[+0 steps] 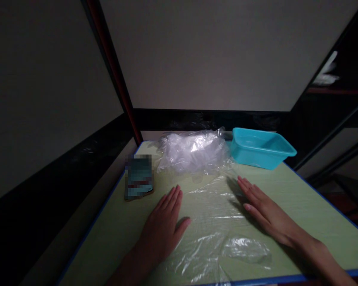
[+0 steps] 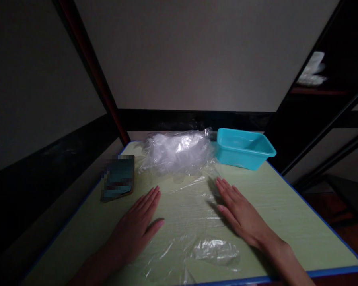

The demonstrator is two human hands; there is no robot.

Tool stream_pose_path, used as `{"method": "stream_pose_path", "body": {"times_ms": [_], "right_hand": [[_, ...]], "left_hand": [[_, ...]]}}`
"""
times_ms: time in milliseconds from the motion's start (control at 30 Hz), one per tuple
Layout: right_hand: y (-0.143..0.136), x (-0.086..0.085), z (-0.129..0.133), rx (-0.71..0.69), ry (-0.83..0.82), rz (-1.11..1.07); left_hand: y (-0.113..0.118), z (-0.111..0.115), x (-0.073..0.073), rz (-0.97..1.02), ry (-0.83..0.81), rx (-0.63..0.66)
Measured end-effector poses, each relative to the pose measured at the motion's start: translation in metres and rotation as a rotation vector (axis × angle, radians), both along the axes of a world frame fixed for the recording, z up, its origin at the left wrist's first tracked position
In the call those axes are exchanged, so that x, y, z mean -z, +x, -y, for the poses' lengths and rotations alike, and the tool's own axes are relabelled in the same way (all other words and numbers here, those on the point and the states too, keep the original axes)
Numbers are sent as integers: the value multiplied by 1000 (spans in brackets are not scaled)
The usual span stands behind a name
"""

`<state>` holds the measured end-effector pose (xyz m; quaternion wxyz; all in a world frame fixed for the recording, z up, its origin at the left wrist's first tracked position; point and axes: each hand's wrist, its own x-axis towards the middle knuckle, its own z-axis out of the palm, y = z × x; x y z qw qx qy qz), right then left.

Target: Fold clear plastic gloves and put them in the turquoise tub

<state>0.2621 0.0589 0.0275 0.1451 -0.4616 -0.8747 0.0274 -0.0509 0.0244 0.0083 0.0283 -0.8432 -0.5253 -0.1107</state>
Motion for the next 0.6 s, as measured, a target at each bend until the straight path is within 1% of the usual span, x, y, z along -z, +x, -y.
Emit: {"method": "stream_pose_path", "body": {"times_ms": [100,167,367,467,600], "right_hand": [[-10,3,7,-79,-20,72],[-11,7,8,-100,-28,115],[0,14,8,-77,2,149],[1,14,9,-81,18,178],[-1,13,8,-91,30,201]], "left_hand": [[0,-1,0,16,1,-2],[1,-1,-1,10,-13,-3],[-1,0,0,15,-6,2],[-2,0,1,28,7,9],[-1,-1,0,-2,-9,9]]}}
